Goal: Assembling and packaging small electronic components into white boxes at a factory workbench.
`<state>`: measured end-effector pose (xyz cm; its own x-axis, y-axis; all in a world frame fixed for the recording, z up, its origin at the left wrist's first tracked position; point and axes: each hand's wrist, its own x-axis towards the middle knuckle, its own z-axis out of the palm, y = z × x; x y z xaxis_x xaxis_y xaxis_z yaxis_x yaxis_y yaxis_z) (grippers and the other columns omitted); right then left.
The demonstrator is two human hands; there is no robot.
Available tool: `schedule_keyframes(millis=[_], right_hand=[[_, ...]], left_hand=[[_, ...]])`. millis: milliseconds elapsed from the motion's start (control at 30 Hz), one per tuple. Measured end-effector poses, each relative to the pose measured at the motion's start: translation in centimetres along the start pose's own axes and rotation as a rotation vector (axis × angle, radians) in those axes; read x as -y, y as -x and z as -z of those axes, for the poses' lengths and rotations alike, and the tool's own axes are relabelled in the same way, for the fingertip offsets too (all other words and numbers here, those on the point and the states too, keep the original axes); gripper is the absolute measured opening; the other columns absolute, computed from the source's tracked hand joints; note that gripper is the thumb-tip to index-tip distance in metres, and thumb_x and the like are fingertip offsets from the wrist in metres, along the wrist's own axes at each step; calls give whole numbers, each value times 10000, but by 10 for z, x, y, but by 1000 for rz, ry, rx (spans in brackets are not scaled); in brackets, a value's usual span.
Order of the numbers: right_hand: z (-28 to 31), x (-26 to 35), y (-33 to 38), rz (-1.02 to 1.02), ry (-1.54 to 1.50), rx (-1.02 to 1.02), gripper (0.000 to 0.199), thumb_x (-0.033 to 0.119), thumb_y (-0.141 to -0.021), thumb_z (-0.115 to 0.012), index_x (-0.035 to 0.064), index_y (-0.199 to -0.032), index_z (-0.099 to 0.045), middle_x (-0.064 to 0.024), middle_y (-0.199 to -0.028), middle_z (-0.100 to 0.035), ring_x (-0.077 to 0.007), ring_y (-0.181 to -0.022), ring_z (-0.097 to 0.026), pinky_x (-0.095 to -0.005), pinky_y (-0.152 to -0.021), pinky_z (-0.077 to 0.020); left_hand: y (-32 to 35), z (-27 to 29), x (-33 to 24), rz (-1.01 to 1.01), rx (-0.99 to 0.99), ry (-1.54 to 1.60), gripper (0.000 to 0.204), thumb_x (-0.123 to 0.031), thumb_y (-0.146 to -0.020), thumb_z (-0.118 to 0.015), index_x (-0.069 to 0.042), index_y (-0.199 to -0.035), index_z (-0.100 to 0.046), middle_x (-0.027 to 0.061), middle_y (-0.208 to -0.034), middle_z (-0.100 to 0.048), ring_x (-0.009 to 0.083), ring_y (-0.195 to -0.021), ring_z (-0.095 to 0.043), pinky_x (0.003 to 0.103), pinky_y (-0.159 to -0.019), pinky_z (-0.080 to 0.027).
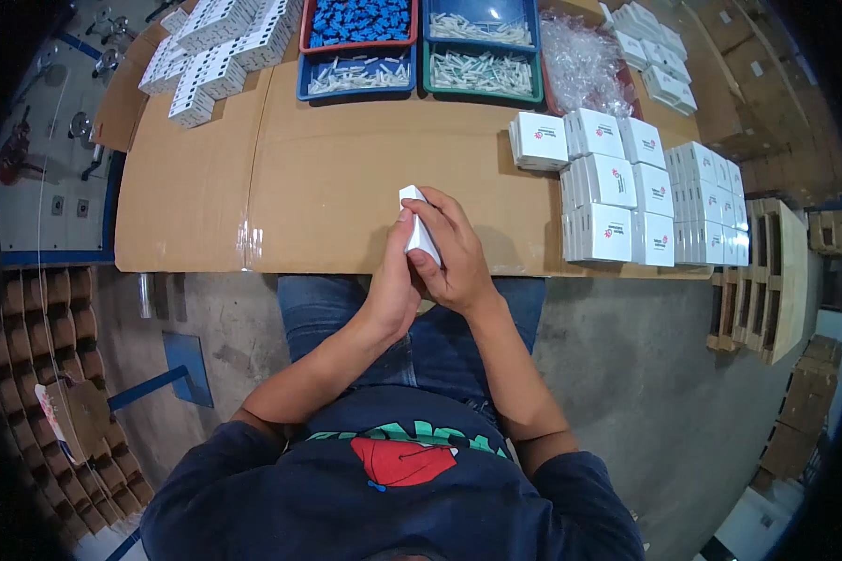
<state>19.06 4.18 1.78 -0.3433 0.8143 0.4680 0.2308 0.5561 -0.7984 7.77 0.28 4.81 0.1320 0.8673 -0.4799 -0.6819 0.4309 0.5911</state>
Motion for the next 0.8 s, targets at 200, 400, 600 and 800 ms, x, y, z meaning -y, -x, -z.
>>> schedule_keyframes(millis=[200, 400, 600, 800], right_hand=[[1, 1, 1, 8, 16, -13, 563, 455, -1030, -506, -13, -1334, -575, -271, -1373, -536, -440, -1227, -565, -446, -1035, -466], [0, -1, 1, 6, 15, -3, 565, 463, -1039, -491, -13, -1329, -580, -264, -1366, -548, -431, -1222, -574, -437, -1028, -474], [-3, -1, 0, 20, 10, -9, 567, 470, -1044, -476, -10, -1329, -578, -262, -1358, -556, -434, -1221, -572, -441, -1029, -473], [-3, -1, 2, 7, 25, -1, 562, 462, -1054, -457, -12, -1334, -568, -261, -1367, -554, -438, -1225, -569, -446, -1033, -469]], left_hand=[[-3, 2, 2, -20, 9, -47, 564, -543, -1062, -423, -86, -1385, -491, 53, -1220, -580, 168, -1140, -586, 338, -989, -480], [0, -2, -2, -1, -7, -17, 569, -541, -1061, -418, -83, -1391, -488, 71, -1235, -580, 177, -1162, -584, 343, -999, -476], [-3, 6, 2, 5, 5, -18, 562, -544, -1060, -412, -84, -1375, -491, 64, -1221, -573, 168, -1151, -582, 341, -1002, -473], [-4, 1, 4, -11, -5, -32, 563, -551, -1058, -409, -83, -1357, -504, 58, -1208, -576, 155, -1123, -585, 324, -973, -482]])
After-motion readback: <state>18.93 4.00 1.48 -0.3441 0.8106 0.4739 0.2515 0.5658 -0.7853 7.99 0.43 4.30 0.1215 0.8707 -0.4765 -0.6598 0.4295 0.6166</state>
